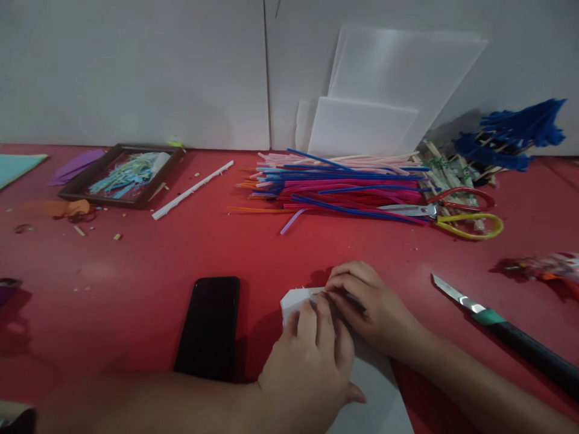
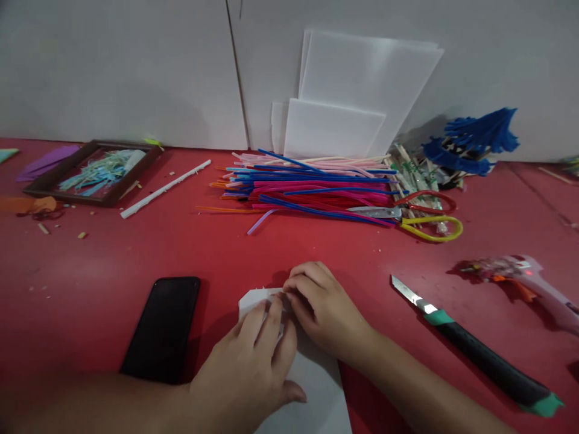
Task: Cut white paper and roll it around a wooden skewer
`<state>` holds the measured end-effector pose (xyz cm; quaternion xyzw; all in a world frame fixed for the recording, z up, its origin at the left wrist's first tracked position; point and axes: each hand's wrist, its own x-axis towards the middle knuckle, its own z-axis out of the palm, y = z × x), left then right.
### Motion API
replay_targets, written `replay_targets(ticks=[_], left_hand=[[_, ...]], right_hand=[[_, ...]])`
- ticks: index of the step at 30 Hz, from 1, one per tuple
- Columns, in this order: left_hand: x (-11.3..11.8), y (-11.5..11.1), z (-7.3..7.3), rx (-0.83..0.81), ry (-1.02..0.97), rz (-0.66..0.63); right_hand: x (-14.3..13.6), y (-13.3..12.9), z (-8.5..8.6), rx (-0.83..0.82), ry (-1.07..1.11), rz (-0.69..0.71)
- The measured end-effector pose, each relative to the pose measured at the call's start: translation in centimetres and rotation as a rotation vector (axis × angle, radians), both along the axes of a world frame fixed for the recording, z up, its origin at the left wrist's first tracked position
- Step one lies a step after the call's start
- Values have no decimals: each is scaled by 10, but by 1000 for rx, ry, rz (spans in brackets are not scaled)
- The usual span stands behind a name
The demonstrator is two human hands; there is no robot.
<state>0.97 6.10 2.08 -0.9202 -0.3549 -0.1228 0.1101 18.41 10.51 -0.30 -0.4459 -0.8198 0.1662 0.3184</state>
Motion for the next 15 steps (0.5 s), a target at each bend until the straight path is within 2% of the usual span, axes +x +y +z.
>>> replay_targets(ticks=[15], left_hand=[[1, 2, 1, 34, -6, -20]], right_hand=[[1, 0, -3, -1, -8, 2]])
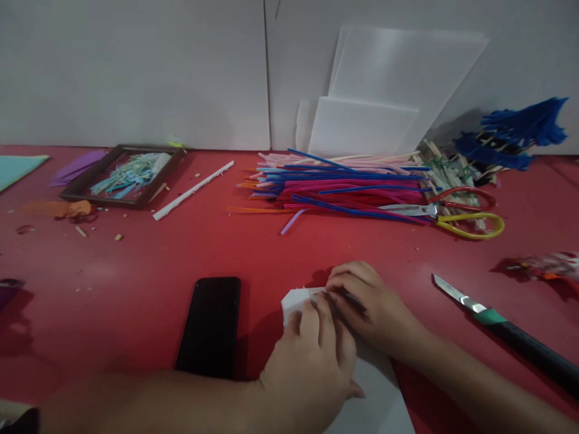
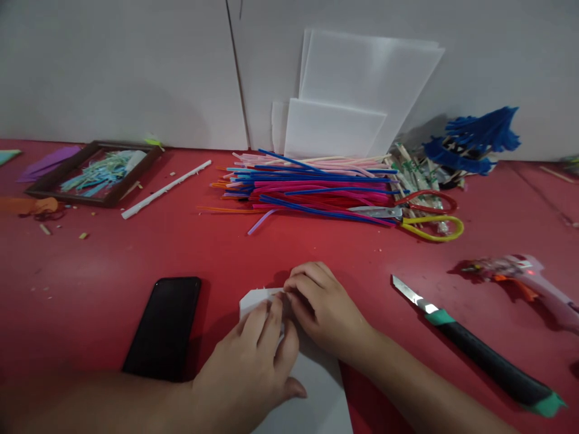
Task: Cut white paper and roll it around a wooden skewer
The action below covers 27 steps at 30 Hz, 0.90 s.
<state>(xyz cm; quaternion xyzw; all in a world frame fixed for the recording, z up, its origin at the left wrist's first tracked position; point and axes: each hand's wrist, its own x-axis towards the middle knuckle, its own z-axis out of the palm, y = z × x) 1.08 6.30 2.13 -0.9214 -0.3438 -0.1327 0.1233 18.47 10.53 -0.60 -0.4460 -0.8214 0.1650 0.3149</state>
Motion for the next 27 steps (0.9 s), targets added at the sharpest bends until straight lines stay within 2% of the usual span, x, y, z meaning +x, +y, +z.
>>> replay_targets(ticks=[17, 22, 24, 27], left_hand=[[-1, 0, -2, 29, 22, -19], [-1, 0, -2, 26, 41, -23], [-2, 0, -2, 23, 46, -28], [-3, 0, -3, 7, 59, -31]], right_hand=[[0, 1, 3, 34, 5, 12], [-1, 1, 1, 70, 15, -22], [2, 2, 5, 89, 16, -39], [23, 4, 25, 158, -49, -81]])
